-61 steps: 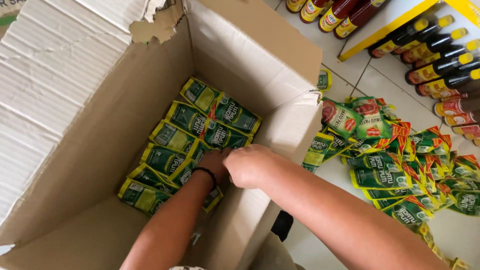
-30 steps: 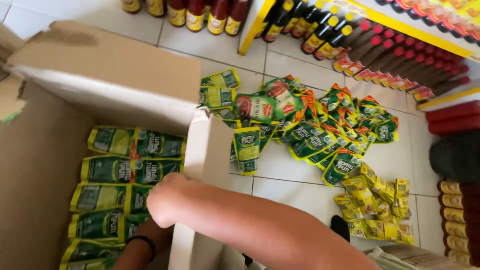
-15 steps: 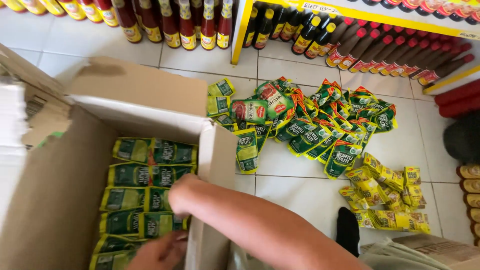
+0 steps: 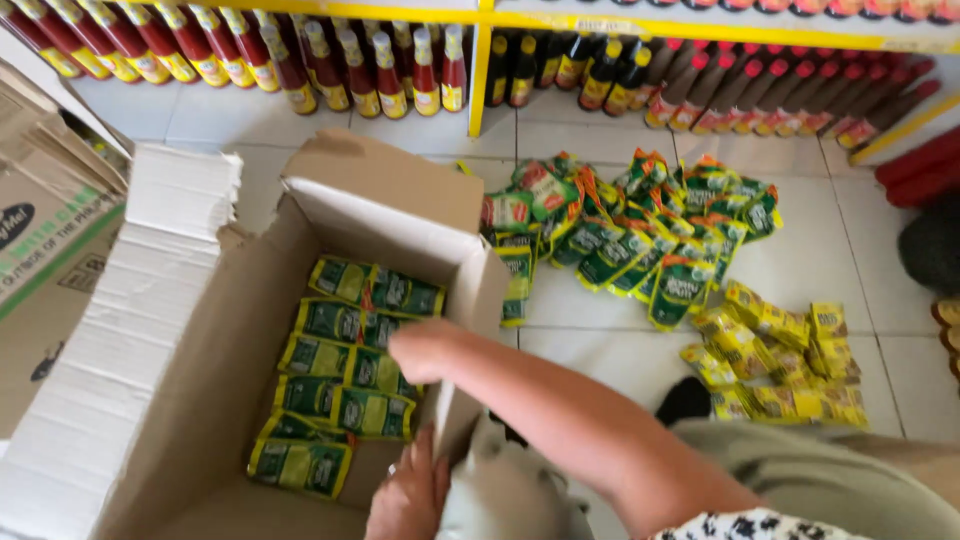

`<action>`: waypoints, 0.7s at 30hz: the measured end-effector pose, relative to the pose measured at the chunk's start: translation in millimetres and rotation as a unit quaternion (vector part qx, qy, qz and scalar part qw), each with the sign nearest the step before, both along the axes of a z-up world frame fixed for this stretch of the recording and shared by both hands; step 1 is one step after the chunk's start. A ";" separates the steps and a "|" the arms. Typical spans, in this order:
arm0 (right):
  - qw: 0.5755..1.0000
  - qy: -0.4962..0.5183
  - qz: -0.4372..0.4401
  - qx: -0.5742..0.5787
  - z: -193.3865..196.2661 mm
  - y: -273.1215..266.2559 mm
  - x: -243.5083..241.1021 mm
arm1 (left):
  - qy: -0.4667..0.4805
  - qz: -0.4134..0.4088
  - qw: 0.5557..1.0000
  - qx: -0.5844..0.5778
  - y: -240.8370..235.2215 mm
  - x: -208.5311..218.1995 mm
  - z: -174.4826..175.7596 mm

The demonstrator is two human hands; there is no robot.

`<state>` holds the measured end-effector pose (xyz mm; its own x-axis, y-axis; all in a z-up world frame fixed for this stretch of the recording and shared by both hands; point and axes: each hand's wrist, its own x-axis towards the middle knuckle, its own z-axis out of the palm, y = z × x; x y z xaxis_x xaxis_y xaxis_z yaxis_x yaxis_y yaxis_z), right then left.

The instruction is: The person picks up green and yellow condiment pouches from the floor and packs them into a cardboard box.

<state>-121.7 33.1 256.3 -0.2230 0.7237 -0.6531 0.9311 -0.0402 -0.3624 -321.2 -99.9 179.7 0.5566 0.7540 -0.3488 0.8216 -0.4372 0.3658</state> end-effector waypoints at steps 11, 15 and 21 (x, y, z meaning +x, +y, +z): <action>0.903 0.217 -0.006 0.372 102.2 -100.3 74.1 | -0.048 0.031 0.996 0.070 34.3 -19.9 28.2; 0.946 0.208 -0.048 0.243 118.2 -174.7 95.0 | -0.088 0.059 0.994 0.017 47.4 -22.0 23.5; 0.947 0.235 -0.075 0.204 149.6 -289.5 105.7 | -0.051 0.058 0.993 -0.089 95.9 -46.7 -26.4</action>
